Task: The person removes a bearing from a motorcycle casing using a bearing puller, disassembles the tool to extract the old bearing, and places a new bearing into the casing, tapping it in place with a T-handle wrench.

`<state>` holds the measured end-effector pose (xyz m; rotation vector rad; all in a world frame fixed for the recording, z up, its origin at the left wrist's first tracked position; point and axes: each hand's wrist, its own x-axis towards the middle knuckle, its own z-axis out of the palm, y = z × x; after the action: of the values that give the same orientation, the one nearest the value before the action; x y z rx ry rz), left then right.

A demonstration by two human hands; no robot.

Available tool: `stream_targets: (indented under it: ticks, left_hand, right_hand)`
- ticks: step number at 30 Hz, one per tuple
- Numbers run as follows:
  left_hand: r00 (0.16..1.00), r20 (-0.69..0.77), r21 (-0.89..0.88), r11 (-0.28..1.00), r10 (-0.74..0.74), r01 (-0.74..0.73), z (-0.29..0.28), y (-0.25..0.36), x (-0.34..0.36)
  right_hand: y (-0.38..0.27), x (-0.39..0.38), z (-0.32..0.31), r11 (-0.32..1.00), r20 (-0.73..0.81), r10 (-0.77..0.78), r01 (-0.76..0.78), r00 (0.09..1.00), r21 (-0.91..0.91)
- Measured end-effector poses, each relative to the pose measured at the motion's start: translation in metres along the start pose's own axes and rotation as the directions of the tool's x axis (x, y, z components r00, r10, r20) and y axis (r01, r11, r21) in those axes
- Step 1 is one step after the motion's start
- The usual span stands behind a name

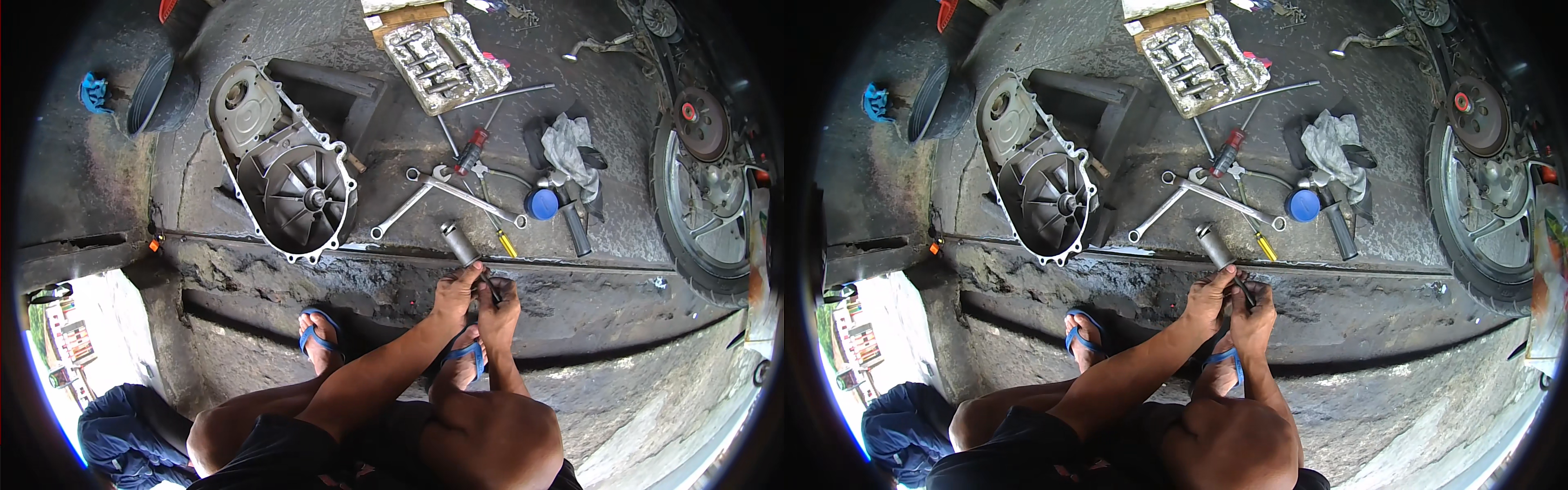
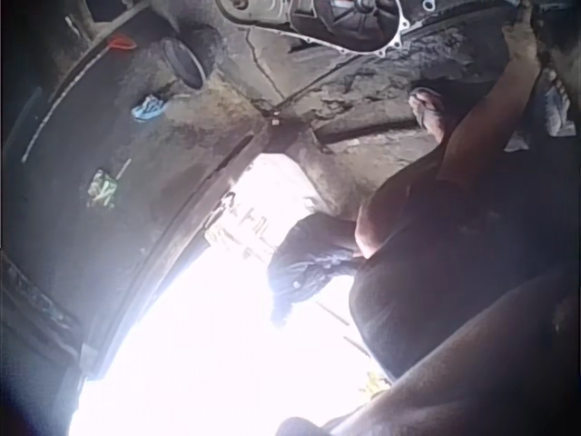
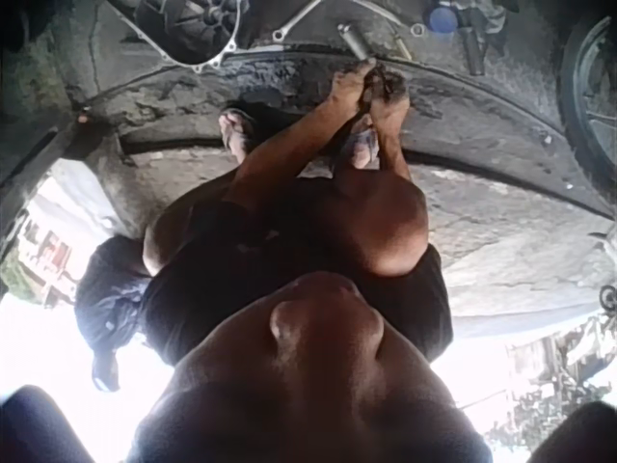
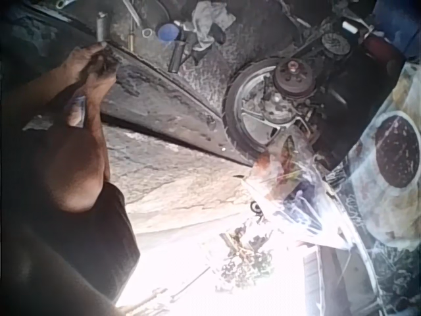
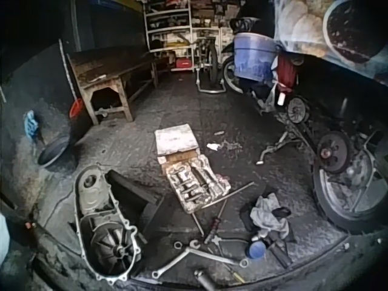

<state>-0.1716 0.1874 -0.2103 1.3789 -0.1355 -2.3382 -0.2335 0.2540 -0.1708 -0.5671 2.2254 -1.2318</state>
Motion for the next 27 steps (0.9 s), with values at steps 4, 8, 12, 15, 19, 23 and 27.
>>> stream_targets:
  ticks: [4,8,12,15,19,23,27]
  left_hand:
    - [1.0,0.015,0.018,1.0,0.026,-0.026,0.001,0.002,-0.003]
    - [0.999,0.028,0.003,0.999,0.033,-0.034,-0.004,0.004,-0.002]
    - [0.999,0.02,0.022,0.999,0.028,-0.028,0.004,0.004,-0.007]
    - [1.0,0.009,-0.002,1.0,0.009,-0.009,0.002,0.005,-0.005]
    - [0.999,-0.005,0.016,0.999,0.038,-0.038,0.005,0.004,-0.007]
    - [0.999,-0.025,0.058,0.997,0.045,-0.043,-0.002,0.002,0.001]
    - [0.999,-0.003,0.119,0.992,0.045,-0.044,-0.004,0.003,0.0]
  right_hand:
    - [0.007,0.005,0.001,0.978,0.08,0.194,-0.187,0.978,-0.093]
    - [-0.007,-0.004,0.006,0.998,-0.047,-0.027,0.024,0.999,-0.061]
    - [-0.01,0.002,0.0,0.982,0.069,0.182,-0.178,0.981,-0.06]
    - [-0.013,-0.006,0.007,0.994,-0.079,-0.074,0.067,0.994,-0.082]
    - [-0.003,0.002,-0.002,0.981,0.034,0.108,-0.101,0.994,-0.164]
    - [-0.013,-0.002,0.006,0.997,-0.023,0.029,-0.031,0.999,-0.072]
    - [-0.01,0.005,-0.002,0.962,0.081,0.267,-0.27,0.96,0.03]
